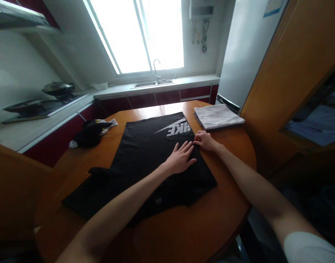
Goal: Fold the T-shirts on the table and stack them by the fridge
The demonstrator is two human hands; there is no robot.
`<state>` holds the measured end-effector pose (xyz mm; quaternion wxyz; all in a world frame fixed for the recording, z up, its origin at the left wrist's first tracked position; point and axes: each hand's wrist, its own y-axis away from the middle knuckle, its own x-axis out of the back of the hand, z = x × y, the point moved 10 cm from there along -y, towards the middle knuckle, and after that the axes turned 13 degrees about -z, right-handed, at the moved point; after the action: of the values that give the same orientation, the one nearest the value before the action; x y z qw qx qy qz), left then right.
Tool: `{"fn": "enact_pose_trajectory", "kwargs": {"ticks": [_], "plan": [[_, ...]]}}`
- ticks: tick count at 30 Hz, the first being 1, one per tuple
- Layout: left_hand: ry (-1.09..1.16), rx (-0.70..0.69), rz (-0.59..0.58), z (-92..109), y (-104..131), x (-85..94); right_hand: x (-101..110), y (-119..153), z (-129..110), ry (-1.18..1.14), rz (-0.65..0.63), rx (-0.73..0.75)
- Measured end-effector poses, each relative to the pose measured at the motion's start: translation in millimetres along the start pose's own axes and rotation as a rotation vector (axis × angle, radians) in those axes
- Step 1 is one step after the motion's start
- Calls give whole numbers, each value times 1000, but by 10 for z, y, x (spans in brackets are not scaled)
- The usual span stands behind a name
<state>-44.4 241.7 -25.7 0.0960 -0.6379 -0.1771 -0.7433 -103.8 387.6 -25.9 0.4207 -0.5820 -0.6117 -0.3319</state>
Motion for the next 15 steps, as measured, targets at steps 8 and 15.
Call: {"fn": "enact_pose_trajectory", "kwargs": {"ticks": [8, 15], "plan": [[28, -65, -34, 211, -98, -87, 30, 13, 30, -20, 14, -11], [52, -93, 62, 289, -28, -19, 51, 23, 13, -13, 8, -40]]}}
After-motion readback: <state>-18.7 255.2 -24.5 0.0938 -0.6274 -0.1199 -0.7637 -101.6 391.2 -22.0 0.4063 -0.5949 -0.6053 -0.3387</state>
